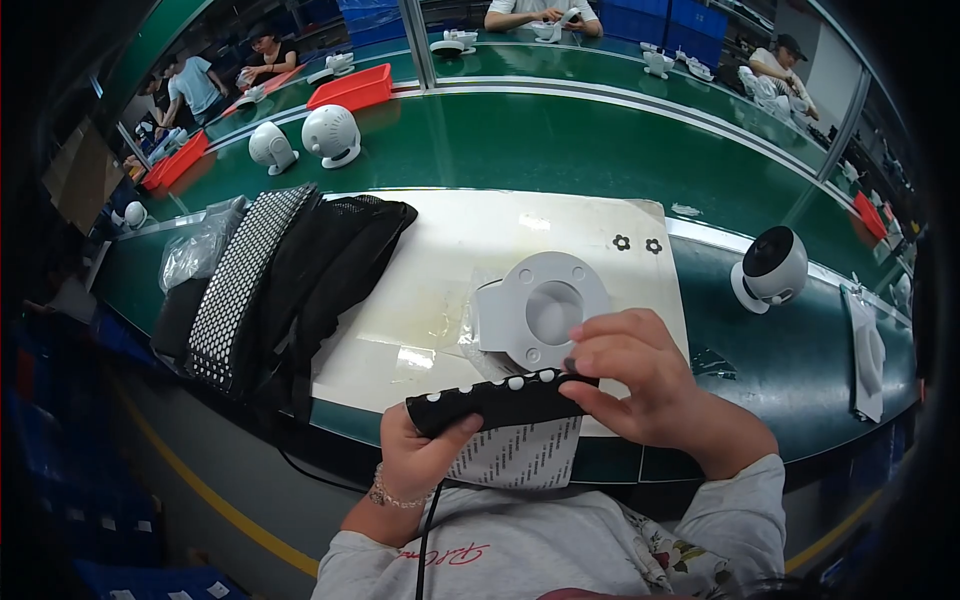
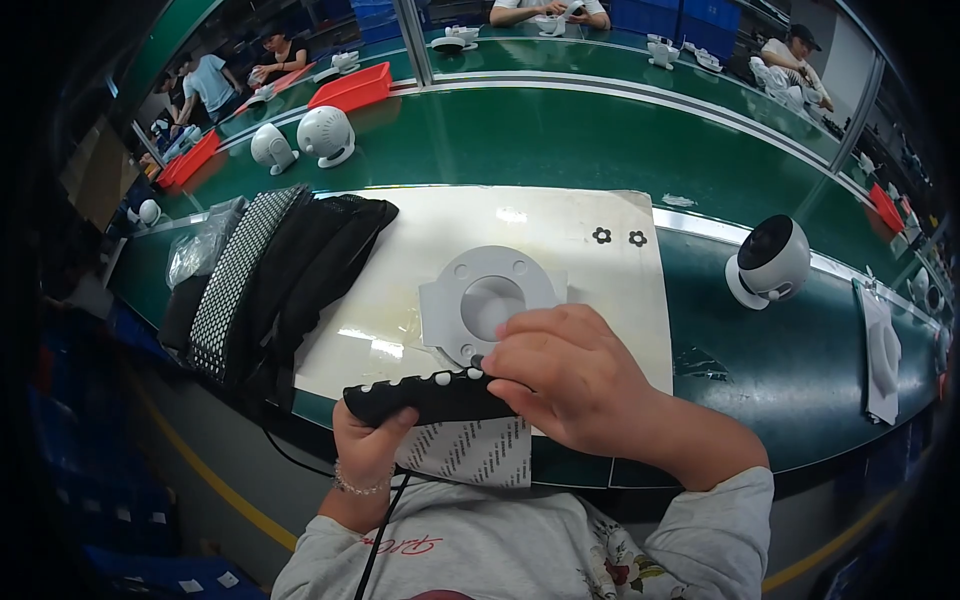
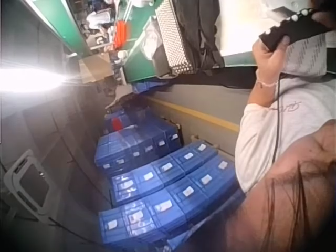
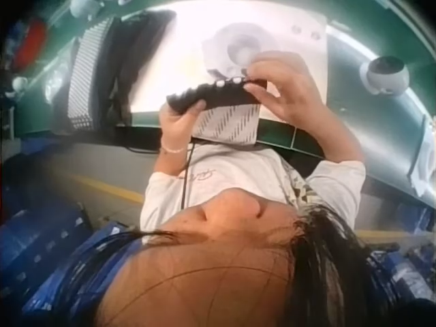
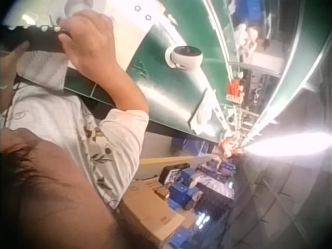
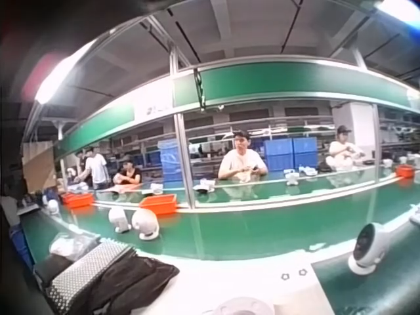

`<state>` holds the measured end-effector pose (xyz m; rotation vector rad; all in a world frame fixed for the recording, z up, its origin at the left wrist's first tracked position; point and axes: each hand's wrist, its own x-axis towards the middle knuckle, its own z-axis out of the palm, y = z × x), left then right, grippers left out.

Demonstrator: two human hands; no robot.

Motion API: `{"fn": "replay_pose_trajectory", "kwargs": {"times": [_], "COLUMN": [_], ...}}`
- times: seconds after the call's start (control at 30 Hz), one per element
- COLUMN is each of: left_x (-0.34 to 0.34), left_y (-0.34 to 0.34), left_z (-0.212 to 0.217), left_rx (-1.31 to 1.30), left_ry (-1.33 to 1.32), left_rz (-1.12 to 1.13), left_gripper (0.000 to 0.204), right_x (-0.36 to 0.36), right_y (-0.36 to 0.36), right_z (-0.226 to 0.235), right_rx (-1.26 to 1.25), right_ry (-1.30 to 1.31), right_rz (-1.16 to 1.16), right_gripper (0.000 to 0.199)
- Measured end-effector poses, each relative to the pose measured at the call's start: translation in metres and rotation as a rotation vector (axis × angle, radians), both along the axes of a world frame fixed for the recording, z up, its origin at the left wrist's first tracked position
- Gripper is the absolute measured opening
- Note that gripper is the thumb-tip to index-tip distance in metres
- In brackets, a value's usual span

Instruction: Assembling components into white security camera housings on a factory production line.

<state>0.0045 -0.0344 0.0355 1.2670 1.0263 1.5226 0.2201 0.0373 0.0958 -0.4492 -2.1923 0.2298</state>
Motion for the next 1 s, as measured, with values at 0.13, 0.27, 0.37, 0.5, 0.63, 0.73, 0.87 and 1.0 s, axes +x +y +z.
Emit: {"fn": "replay_pose_trajectory", "kwargs": {"times": [0.13,0.27,0.37,0.5,0.63,0.73,0.87,1.0], "left_x": [-0.001,0.001,0.003,0.004,0.004,-0.001,0.003,0.008], "left_y": [0.0,0.0,-0.002,-0.001,0.0,0.002,0.014,0.03], "left_z": [-0.001,0.002,0.003,0.002,0.005,0.003,-0.004,-0.018], "left_rx": [-0.053,-0.026,-0.032,-0.065,-0.112,-0.134,0.258,0.444], "left_ry": [-0.035,-0.015,0.051,-0.001,-0.009,-0.042,0.342,0.468], "left_rz": [-0.006,-0.01,-0.035,-0.042,-0.06,-0.068,-0.022,-0.038], "left_gripper": [0.013,0.013,0.013,0.013,0.013,0.013,0.017,0.021], "right_x": [0.001,-0.004,-0.008,-0.006,-0.004,-0.005,-0.001,-0.003], "right_y": [-0.003,-0.003,-0.004,-0.005,-0.006,0.003,0.042,0.052], "right_z": [0.0,-0.007,-0.02,-0.009,-0.01,-0.016,-0.011,0.0], "right_rx": [0.064,0.004,0.021,0.103,0.028,-0.027,-0.238,-0.632], "right_ry": [-0.144,0.088,0.107,-0.079,-0.131,0.027,0.276,0.314], "right_rz": [0.118,0.264,0.172,0.236,0.406,0.342,0.062,-0.003], "right_gripper": [0.048,0.053,0.052,0.051,0.054,0.058,0.062,0.06]}}
